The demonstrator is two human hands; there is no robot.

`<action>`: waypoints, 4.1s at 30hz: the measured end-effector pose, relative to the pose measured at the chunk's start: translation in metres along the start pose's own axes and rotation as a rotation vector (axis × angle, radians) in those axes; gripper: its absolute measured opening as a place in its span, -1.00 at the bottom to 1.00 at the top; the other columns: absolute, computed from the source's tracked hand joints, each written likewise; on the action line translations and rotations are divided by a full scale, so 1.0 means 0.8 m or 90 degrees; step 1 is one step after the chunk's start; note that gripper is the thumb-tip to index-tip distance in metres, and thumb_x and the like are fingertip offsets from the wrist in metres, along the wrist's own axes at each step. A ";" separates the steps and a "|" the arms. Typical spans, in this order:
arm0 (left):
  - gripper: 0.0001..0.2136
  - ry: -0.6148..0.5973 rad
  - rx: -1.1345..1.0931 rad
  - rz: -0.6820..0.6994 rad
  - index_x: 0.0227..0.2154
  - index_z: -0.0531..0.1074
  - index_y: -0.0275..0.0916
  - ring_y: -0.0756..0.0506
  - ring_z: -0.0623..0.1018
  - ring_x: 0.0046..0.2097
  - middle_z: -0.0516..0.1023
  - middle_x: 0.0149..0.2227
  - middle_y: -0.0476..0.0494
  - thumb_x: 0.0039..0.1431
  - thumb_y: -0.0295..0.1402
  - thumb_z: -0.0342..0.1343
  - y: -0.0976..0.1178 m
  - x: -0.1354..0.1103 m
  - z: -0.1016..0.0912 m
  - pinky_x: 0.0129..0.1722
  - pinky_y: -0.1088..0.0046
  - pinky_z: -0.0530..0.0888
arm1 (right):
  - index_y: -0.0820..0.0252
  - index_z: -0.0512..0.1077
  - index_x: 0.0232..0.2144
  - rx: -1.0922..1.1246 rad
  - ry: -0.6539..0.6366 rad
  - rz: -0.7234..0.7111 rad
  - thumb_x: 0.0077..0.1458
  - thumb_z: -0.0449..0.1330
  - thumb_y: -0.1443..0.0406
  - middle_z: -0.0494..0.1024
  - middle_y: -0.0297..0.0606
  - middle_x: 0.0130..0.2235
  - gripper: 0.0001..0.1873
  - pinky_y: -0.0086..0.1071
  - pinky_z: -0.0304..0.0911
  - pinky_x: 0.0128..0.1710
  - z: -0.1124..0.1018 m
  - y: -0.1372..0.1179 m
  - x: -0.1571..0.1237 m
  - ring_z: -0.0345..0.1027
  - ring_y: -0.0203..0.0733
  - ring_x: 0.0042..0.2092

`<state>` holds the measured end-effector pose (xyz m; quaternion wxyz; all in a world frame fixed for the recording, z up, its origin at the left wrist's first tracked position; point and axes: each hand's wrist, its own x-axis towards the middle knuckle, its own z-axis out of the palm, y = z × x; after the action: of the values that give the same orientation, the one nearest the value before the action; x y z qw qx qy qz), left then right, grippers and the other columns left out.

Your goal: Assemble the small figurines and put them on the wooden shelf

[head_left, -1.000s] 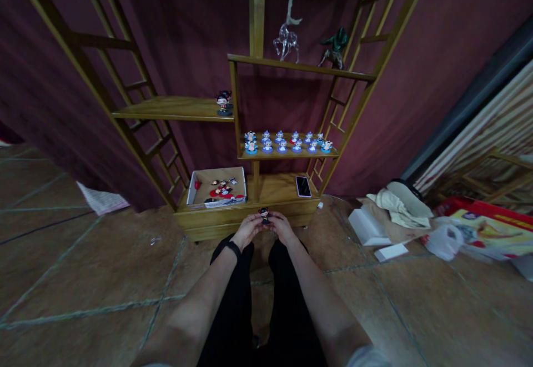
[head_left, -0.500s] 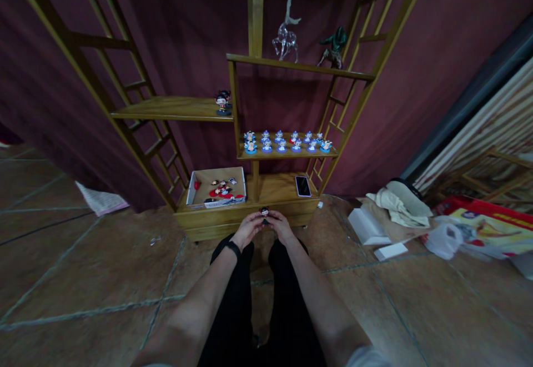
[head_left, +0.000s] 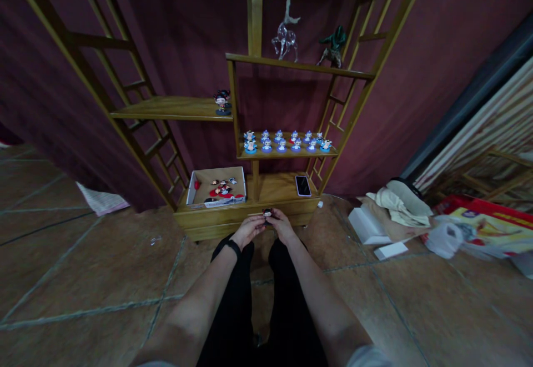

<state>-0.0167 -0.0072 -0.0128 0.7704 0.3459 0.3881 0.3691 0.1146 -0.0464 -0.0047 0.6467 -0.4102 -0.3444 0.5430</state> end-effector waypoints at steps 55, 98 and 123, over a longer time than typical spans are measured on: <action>-0.71 -0.029 0.022 0.048 -0.30 0.52 -0.29 0.01 0.51 -0.29 0.55 -0.22 -0.20 -0.19 -0.52 0.28 0.002 -0.014 0.013 -0.34 0.59 0.39 | 0.14 0.40 -0.42 0.093 0.089 0.125 -0.24 0.26 0.20 0.52 -0.35 -0.41 -0.75 -0.45 0.21 -0.43 0.003 -0.008 0.003 0.37 -0.25 -0.35; -0.84 0.100 -0.071 0.096 -0.42 0.47 -0.34 0.03 0.51 -0.43 0.56 -0.43 -0.13 -0.15 -0.57 0.22 -0.002 0.003 0.006 -0.38 0.55 0.41 | 0.18 0.45 -0.40 0.047 0.044 0.099 -0.37 0.31 0.32 0.54 -0.29 -0.36 -0.68 -0.28 0.27 -0.19 0.007 0.001 -0.002 0.41 -0.22 -0.30; -0.83 0.065 0.012 0.102 -0.46 0.50 -0.33 0.06 0.48 -0.49 0.55 -0.46 -0.10 -0.24 -0.52 0.24 0.000 -0.004 0.010 -0.47 0.61 0.36 | 0.20 0.32 -0.46 -0.004 0.097 0.131 -0.47 0.26 0.40 0.49 -0.36 -0.46 -0.64 -0.25 0.31 -0.27 0.009 0.001 0.002 0.40 -0.22 -0.38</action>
<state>-0.0111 -0.0115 -0.0080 0.7146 0.3636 0.4010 0.4430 0.1082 -0.0439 -0.0026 0.6103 -0.4858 -0.2521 0.5728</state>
